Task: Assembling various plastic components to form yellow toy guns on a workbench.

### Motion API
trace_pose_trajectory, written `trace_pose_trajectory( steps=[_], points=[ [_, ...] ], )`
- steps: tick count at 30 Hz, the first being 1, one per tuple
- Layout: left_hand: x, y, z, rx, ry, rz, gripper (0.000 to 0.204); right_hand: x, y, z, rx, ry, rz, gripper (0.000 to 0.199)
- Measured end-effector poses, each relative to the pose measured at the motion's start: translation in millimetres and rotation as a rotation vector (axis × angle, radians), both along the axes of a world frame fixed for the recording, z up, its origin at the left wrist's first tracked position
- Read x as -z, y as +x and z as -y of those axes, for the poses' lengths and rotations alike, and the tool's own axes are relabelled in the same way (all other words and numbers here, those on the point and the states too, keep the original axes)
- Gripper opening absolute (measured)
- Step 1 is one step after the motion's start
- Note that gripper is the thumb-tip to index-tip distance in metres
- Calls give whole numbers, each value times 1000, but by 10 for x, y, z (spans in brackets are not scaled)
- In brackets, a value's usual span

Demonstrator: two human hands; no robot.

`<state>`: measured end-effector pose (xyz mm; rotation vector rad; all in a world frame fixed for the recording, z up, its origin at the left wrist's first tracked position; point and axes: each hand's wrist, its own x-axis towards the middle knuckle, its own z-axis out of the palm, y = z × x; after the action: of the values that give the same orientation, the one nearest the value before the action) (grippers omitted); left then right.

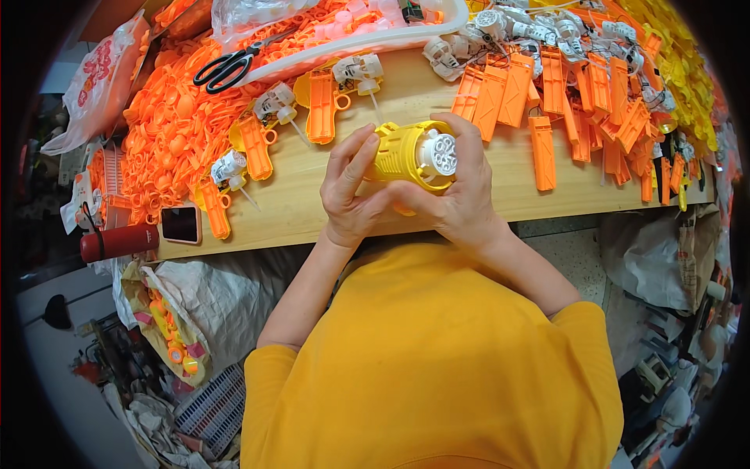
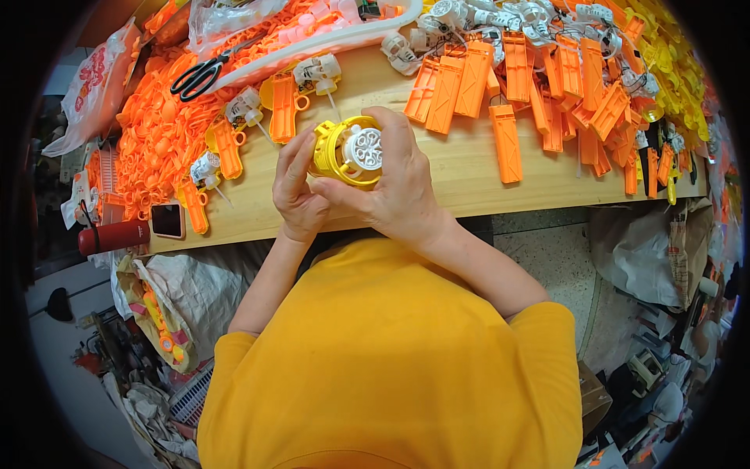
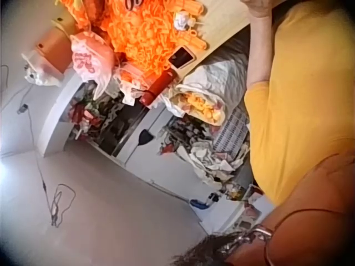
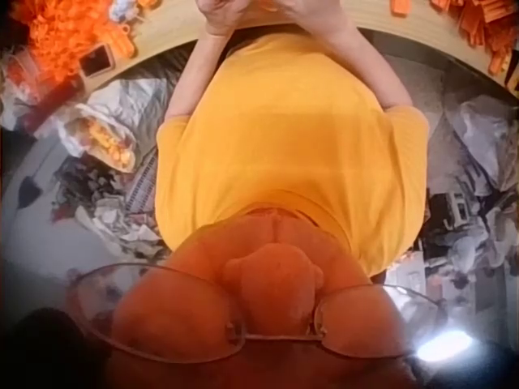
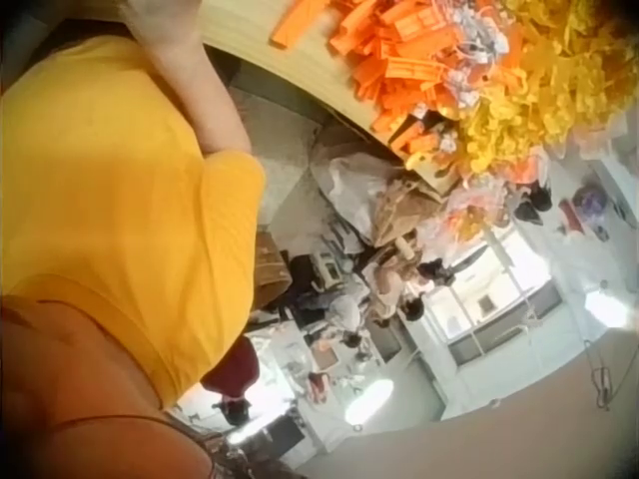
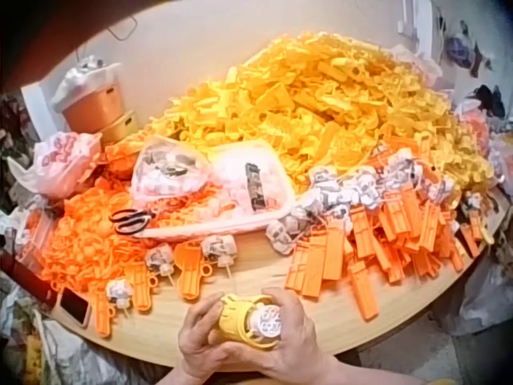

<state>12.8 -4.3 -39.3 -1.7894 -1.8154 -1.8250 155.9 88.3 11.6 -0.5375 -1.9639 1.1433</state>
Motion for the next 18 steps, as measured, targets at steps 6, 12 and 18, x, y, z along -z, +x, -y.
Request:
trace_pose_trajectory(
  steps=[6,12,18],
  points=[
    [-31,40,-4,-23,-7,11,70,39,27,-47,-27,-54,-42,46],
    [-66,9,1,-23,-26,-5,70,44,82,-68,-128,-157,-23,48],
    [-102,17,-11,-14,-12,-43,68,-3,70,-67,-75,-62,-9,53]
  ],
)
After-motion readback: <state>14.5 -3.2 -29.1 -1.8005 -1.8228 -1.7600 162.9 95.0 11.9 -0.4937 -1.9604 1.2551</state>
